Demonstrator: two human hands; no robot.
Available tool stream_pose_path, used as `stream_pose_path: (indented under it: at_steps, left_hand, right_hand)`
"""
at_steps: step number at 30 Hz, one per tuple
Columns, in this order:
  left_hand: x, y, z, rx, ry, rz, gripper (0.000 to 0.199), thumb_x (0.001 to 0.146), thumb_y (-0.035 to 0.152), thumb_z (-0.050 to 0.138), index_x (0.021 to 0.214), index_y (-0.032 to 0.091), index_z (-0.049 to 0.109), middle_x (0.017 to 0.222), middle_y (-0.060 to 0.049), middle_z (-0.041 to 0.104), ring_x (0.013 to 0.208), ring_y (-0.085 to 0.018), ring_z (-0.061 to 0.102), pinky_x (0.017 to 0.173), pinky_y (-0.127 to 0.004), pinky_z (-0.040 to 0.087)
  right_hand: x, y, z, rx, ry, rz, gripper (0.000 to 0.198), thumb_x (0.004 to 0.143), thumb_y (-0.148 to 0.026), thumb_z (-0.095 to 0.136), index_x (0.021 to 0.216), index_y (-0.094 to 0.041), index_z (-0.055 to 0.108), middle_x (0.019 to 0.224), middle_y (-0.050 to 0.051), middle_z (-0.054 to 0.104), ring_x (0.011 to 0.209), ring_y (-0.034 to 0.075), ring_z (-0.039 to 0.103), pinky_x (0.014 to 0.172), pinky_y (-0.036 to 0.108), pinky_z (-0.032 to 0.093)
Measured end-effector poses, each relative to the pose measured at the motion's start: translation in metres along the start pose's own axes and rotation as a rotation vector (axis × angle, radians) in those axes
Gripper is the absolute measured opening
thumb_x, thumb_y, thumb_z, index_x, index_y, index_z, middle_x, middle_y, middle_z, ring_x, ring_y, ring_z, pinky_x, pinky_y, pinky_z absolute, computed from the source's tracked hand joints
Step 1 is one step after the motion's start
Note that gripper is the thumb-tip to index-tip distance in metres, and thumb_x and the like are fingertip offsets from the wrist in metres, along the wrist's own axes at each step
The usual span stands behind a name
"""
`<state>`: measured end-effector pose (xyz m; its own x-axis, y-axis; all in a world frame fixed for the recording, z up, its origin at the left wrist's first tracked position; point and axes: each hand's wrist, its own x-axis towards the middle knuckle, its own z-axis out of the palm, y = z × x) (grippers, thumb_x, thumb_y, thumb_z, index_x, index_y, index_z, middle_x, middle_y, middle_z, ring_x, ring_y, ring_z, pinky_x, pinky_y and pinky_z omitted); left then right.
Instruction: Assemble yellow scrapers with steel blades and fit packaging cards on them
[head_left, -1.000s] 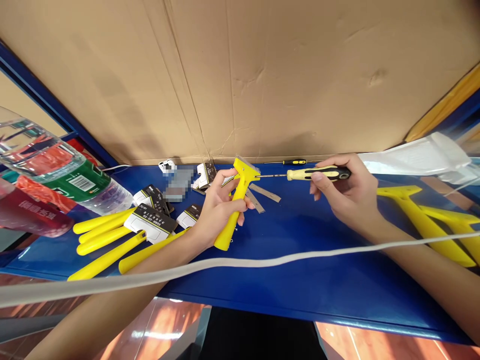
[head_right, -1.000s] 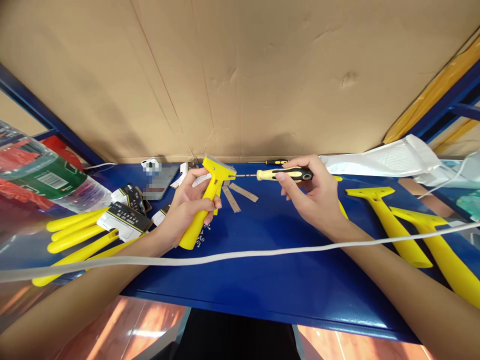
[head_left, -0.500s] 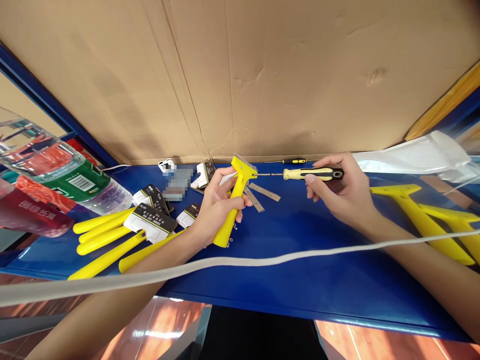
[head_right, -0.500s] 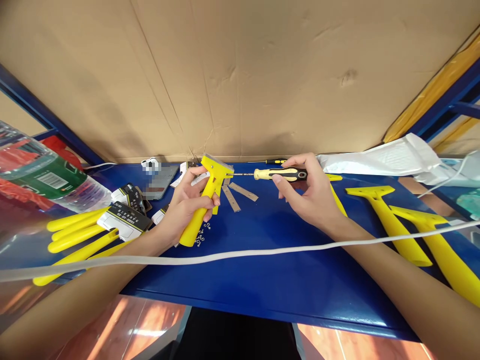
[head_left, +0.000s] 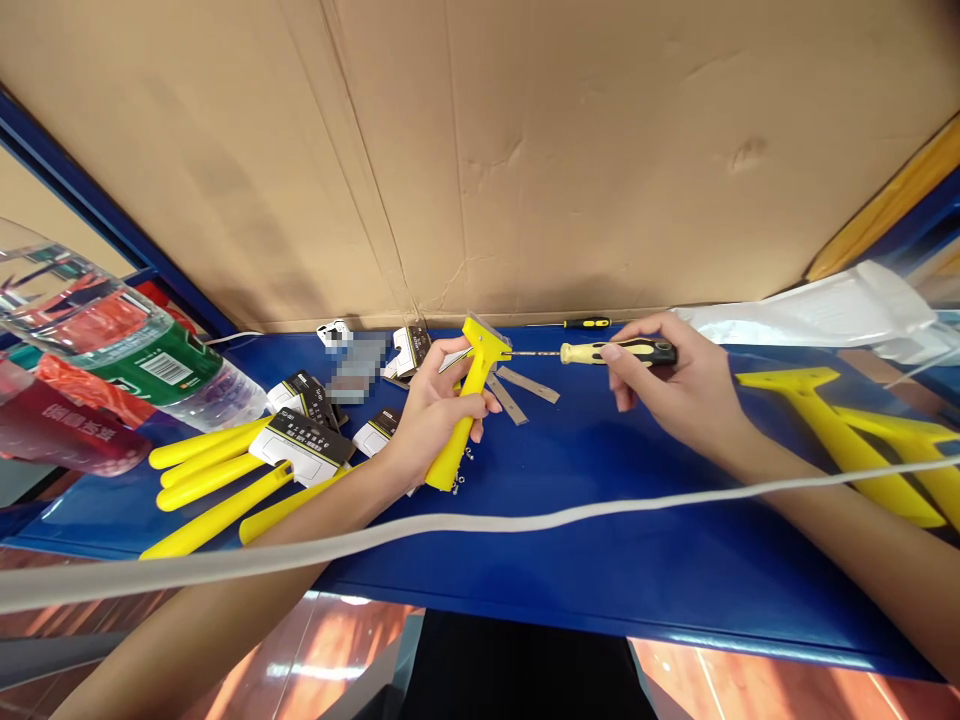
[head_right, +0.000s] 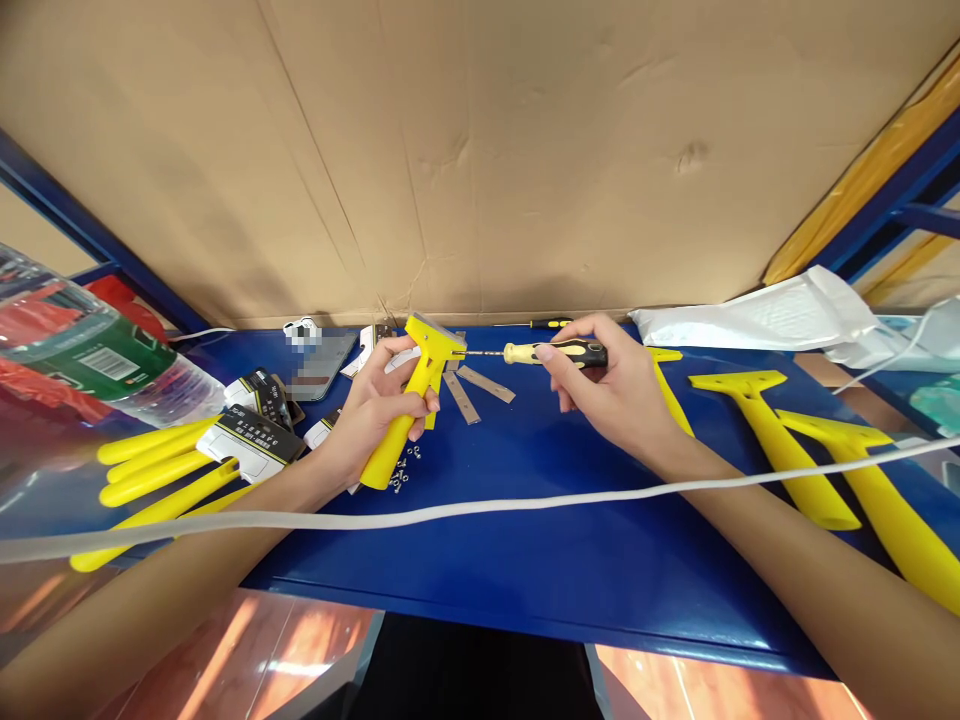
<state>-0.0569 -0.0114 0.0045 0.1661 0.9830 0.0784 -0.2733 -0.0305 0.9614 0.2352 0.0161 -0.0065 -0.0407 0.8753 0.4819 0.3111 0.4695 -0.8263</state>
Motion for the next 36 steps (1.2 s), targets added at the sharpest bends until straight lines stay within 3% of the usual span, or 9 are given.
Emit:
stream_pose_path:
  at_steps: [2, 5, 9, 13, 21, 27, 32, 36]
  left_hand:
    - [0.001, -0.001, 0.000, -0.004, 0.014, -0.002, 0.077, 0.063, 0.005, 0.081, 0.131, 0.029, 0.054, 0.127, -0.004, 0.073, 0.073, -0.012, 0.073, 0.045, -0.019, 0.049]
    - [0.001, -0.002, 0.000, -0.006, 0.020, -0.008, 0.078, 0.061, 0.005, 0.080, 0.131, 0.029, 0.054, 0.132, -0.005, 0.073, 0.073, -0.013, 0.074, 0.044, -0.019, 0.048]
    - [0.001, 0.001, 0.002, -0.002, 0.033, -0.033, 0.079, 0.060, 0.006, 0.080, 0.131, 0.029, 0.053, 0.131, -0.005, 0.072, 0.073, -0.012, 0.074, 0.044, -0.020, 0.049]
    - [0.000, 0.003, 0.002, -0.009, 0.036, -0.036, 0.079, 0.060, 0.006, 0.081, 0.131, 0.028, 0.054, 0.128, -0.004, 0.072, 0.074, -0.012, 0.072, 0.044, -0.019, 0.048]
    - [0.003, -0.011, -0.005, -0.001, 0.014, 0.007, 0.078, 0.062, 0.005, 0.081, 0.132, 0.029, 0.055, 0.144, -0.008, 0.070, 0.073, -0.011, 0.074, 0.043, -0.018, 0.048]
    - [0.000, -0.002, 0.000, 0.016, 0.004, -0.013, 0.077, 0.061, 0.006, 0.081, 0.130, 0.028, 0.053, 0.140, -0.007, 0.070, 0.073, -0.012, 0.075, 0.043, -0.020, 0.049]
    - [-0.002, 0.003, 0.003, 0.027, 0.003, -0.025, 0.075, 0.062, 0.007, 0.081, 0.129, 0.028, 0.052, 0.135, -0.006, 0.071, 0.074, -0.013, 0.075, 0.044, -0.019, 0.049]
    - [0.000, 0.002, 0.001, 0.021, 0.003, -0.013, 0.078, 0.061, 0.007, 0.080, 0.131, 0.028, 0.053, 0.134, -0.006, 0.072, 0.074, -0.013, 0.075, 0.044, -0.020, 0.049]
  right_hand:
    - [0.001, 0.005, 0.002, 0.041, 0.025, -0.052, 0.048, 0.095, -0.062, 0.094, 0.117, -0.031, 0.064, 0.101, 0.003, 0.080, 0.062, 0.019, 0.074, 0.052, 0.034, 0.062]
    - [0.000, 0.011, 0.003, 0.034, 0.047, -0.152, 0.051, 0.093, -0.055, 0.098, 0.122, -0.032, 0.063, 0.139, 0.010, 0.074, 0.087, 0.023, 0.081, 0.064, 0.037, 0.069]
    - [-0.002, 0.011, 0.003, 0.012, 0.052, -0.183, 0.041, 0.098, -0.052, 0.094, 0.119, -0.031, 0.067, 0.126, 0.008, 0.075, 0.100, 0.027, 0.081, 0.078, 0.041, 0.071]
    - [-0.002, 0.008, 0.000, -0.076, 0.071, -0.181, 0.040, 0.096, -0.052, 0.095, 0.117, -0.027, 0.072, 0.117, 0.008, 0.077, 0.105, 0.028, 0.080, 0.081, 0.041, 0.066]
    - [-0.001, 0.002, -0.002, -0.173, 0.076, -0.170, 0.028, 0.096, -0.045, 0.094, 0.102, -0.025, 0.075, 0.084, 0.001, 0.077, 0.068, 0.019, 0.073, 0.065, 0.034, 0.054]
    - [0.001, 0.003, -0.001, -0.157, 0.080, -0.071, 0.034, 0.099, -0.057, 0.090, 0.095, -0.028, 0.074, 0.066, -0.002, 0.072, 0.054, 0.020, 0.067, 0.054, 0.035, 0.052]
    - [0.000, 0.005, 0.001, -0.039, 0.072, -0.045, 0.036, 0.103, -0.056, 0.086, 0.105, -0.029, 0.063, 0.073, -0.003, 0.071, 0.055, 0.020, 0.068, 0.056, 0.036, 0.059]
    - [-0.002, 0.008, 0.000, 0.007, 0.027, -0.128, 0.036, 0.101, -0.044, 0.090, 0.118, -0.029, 0.062, 0.120, 0.005, 0.077, 0.080, 0.020, 0.077, 0.063, 0.035, 0.064]
